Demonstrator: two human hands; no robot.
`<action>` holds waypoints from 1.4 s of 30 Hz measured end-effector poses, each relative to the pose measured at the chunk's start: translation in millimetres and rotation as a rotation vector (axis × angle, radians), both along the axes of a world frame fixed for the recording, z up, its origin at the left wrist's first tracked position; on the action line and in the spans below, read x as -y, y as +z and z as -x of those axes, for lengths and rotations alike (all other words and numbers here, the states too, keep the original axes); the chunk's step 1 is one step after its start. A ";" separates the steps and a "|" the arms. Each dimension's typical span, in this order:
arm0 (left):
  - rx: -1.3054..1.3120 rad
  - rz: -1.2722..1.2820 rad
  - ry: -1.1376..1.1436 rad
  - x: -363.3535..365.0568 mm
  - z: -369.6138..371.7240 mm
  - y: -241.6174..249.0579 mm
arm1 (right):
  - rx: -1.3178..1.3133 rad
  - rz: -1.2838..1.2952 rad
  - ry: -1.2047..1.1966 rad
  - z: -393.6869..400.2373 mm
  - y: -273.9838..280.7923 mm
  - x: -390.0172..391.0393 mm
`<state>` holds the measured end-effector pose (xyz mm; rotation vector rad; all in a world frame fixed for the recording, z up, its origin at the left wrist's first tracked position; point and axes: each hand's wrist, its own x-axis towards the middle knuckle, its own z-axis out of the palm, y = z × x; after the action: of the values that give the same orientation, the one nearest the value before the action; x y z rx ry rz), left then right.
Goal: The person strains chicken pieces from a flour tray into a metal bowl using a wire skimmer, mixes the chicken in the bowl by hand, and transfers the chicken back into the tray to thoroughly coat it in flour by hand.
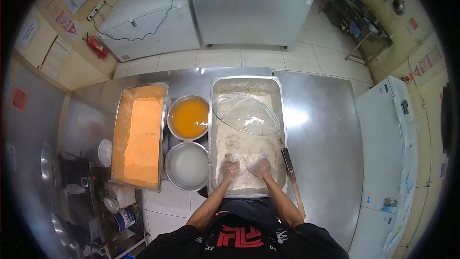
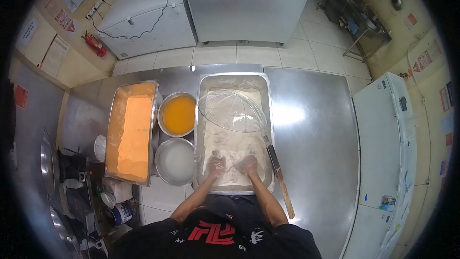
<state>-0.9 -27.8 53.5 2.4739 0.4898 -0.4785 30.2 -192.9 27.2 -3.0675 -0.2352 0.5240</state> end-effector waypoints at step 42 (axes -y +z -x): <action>0.452 -0.406 -0.342 -20.3 -92.1 -57.1 | 0.649 -0.270 0.213 -47.0 -111.7 -4.5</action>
<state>91.2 -7.5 -3.6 2.9542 -0.0302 0.0753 77.2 -188.3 -84.6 -2.8448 -0.5860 -0.4854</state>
